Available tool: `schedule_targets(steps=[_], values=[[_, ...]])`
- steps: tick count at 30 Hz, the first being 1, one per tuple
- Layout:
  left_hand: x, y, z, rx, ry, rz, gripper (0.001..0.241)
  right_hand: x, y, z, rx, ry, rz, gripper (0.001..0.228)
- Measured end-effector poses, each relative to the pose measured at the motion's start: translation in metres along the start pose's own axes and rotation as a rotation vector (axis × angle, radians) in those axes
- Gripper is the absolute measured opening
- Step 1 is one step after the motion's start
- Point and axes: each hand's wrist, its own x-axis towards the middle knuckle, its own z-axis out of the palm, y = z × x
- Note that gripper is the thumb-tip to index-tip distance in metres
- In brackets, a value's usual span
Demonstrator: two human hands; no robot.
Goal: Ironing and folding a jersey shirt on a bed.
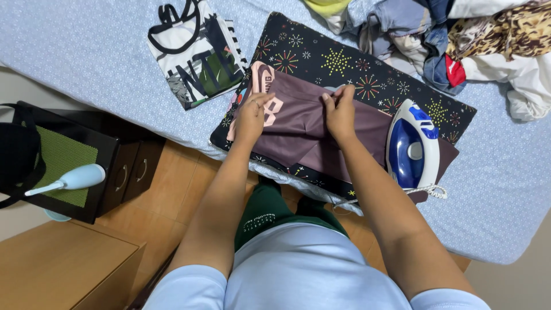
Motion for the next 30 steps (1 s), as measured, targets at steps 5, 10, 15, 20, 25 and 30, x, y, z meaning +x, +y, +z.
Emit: schedule_targets(steps=[5, 10, 15, 20, 25, 30], values=[[0.006, 0.021, -0.011, 0.095, 0.004, 0.071, 0.048, -0.034, 0.002, 0.001, 0.135, 0.09, 0.097, 0.052], [0.004, 0.008, -0.007, 0.18, -0.013, 0.187, 0.05, -0.07, 0.006, -0.001, 0.044, 0.084, 0.083, 0.046], [0.0, -0.006, -0.002, 0.516, -0.109, 0.205, 0.052, -0.065, 0.005, -0.009, -0.167, 0.15, 0.029, 0.011], [0.0, -0.007, -0.001, 0.581, -0.118, 0.228, 0.059, -0.08, -0.011, -0.015, -0.394, 0.064, 0.084, 0.019], [-0.004, 0.006, -0.013, 0.623, -0.161, 0.211, 0.063, -0.094, -0.028, -0.058, -0.413, 0.056, -0.035, 0.027], [-0.019, 0.015, -0.016, 0.636, 0.032, 0.329, 0.06, -0.106, -0.017, -0.174, -0.94, 0.456, -0.156, 0.054]])
